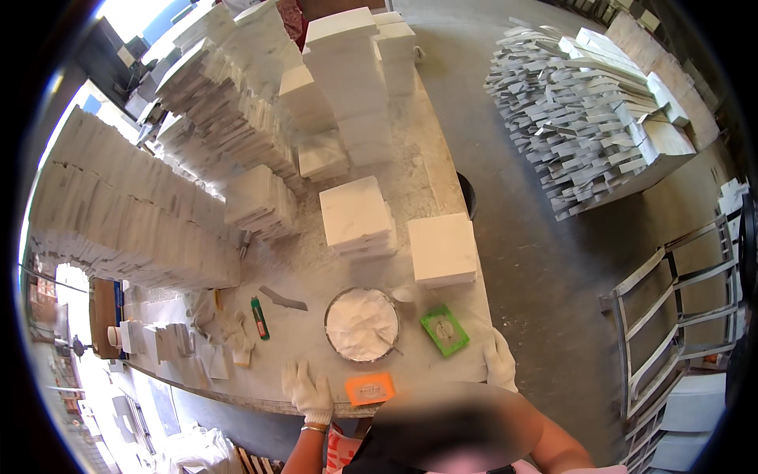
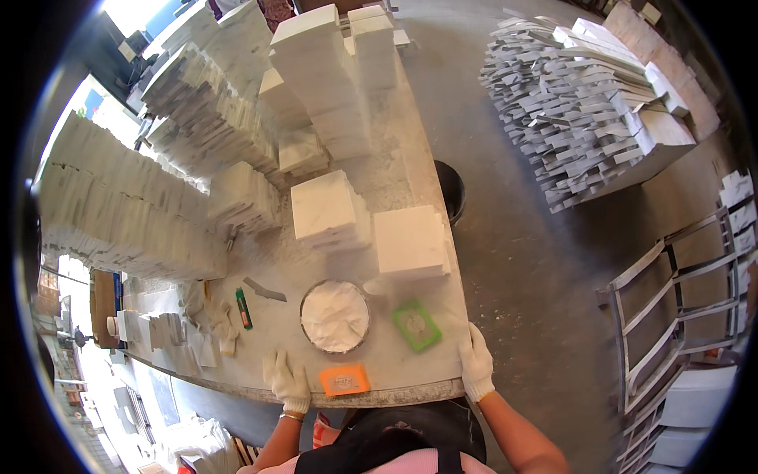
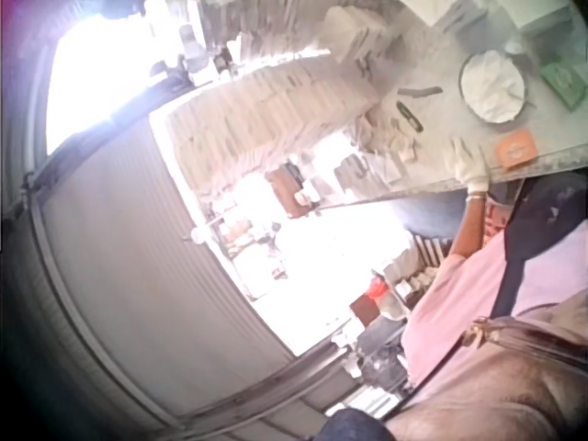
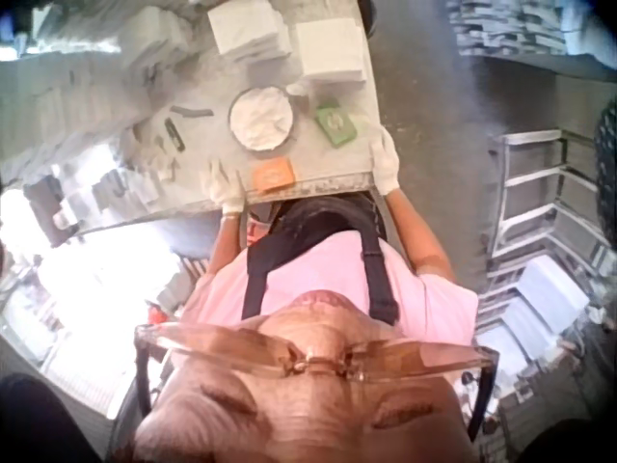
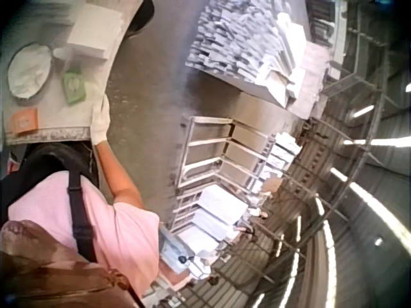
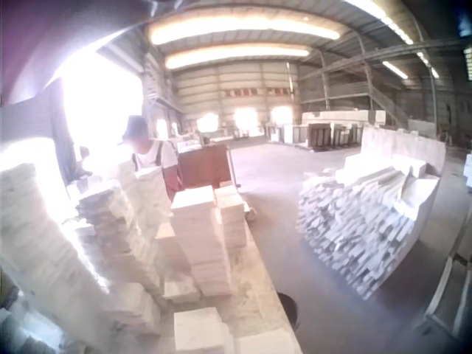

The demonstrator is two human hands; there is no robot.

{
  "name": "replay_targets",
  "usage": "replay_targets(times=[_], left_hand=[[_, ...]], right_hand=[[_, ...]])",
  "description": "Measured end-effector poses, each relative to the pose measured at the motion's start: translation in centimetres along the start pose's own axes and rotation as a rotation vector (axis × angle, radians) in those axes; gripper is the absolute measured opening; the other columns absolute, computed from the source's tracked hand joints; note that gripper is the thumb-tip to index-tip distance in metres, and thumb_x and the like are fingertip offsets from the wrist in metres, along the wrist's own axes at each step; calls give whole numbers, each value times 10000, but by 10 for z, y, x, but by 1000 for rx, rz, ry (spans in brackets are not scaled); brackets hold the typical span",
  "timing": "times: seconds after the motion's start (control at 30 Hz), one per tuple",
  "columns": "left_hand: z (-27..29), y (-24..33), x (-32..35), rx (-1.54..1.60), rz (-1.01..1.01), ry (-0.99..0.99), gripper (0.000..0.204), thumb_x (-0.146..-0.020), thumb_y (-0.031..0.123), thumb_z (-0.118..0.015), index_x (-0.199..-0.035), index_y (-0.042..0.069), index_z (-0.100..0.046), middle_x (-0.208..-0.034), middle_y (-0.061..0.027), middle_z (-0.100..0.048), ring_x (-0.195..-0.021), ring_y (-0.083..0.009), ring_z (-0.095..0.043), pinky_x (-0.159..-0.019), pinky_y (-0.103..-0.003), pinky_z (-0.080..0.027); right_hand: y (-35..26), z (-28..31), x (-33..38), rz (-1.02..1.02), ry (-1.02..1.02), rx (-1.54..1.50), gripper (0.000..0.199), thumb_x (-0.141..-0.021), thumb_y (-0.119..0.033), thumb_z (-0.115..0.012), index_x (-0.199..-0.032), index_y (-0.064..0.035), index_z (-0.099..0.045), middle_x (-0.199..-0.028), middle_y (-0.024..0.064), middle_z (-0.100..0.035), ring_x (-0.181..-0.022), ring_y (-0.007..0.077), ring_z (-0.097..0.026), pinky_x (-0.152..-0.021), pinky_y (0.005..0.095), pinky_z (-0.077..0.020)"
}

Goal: The person repeatedly picks up small white rectangular blocks from a table, rubs their edges together, and stacks them into neat piles. The person also moves stacks of blocks to a nearby rack and returns to continue stacking at the table.

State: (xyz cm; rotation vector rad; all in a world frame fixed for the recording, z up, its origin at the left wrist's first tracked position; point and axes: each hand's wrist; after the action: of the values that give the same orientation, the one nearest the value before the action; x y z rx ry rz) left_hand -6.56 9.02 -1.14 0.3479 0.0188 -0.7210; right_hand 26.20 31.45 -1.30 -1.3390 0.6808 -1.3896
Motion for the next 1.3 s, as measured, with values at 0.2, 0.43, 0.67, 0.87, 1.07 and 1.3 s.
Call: replay_targets(times=[0.2, 0.43, 0.67, 0.87, 1.07, 1.3], left_hand=[[-5, -5, 1, 23, -15, 26, 512, -830, 228, -663, -1305, 56, -581, -1439, -211, -495, -1368, -451, -398, -1138, -547, -292], [-12, -13, 2, 1, -75, 118, 436, -898, 240, -629, -1301, 78, -598, -1408, -194, -533, -1332, -436, -448, -1119, -542, -319], [-19, -16, 3, 22, -60, 169, 435, -885, 222, -661, -1295, 81, -613, -1384, -189, -553, -1318, -417, -471, -1100, -517, -359], [13, 7, 8, 175, 32, 303, 433, -897, 167, -660, -1305, 38, -601, -1349, -208, -574, -1280, -393, -513, -1089, -470, -403], [64, 157, 33, 696, 183, 253, 424, -997, 180, -595, -1363, -27, -548, -1283, -134, -637, -1166, -246, -608, -1017, -356, -465], [44, 309, 61, 1239, 582, -208, 565, -1025, 376, -549, -1448, 9, -477, -1288, -145, -634, -1080, -237, -652, -931, -357, -513]], right_hand=[[-7, -1, 3, 68, 12, 116, 549, -1033, -397, -484, -1410, 1, -509, -1388, 164, -579, -1292, 248, -532, -1103, 338, -371], [-2, -1, 1, 79, 4, 70, 542, -1039, -401, -474, -1398, 2, -526, -1347, 147, -599, -1245, 217, -544, -1080, 323, -384], [2, 4, -3, 65, -45, 41, 535, -1039, -398, -477, -1396, -3, -531, -1320, 124, -606, -1204, 193, -542, -1052, 313, -400], [24, 10, -17, 91, -163, -73, 550, -1038, -378, -490, -1419, 19, -493, -1322, 117, -593, -1175, 192, -546, -1040, 310, -408], [5, 92, -41, -190, -450, -175, 558, -1042, -348, -520, -1476, -6, -442, -1180, 49, -627, -946, 99, -599, -743, 246, -488], [5, 220, -118, -206, -411, -104, 526, -1013, -345, -587, -1409, -5, -520, -1082, 0, -616, -862, 60, -547, -711, 234, -474]])
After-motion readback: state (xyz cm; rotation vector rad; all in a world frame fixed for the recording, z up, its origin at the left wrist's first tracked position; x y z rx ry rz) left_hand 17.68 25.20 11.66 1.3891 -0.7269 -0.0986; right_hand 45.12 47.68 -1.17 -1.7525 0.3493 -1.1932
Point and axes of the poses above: each hand's wrist, its own x-axis away from the middle knuckle, its own z-axis out of the back of the hand, y = z × x
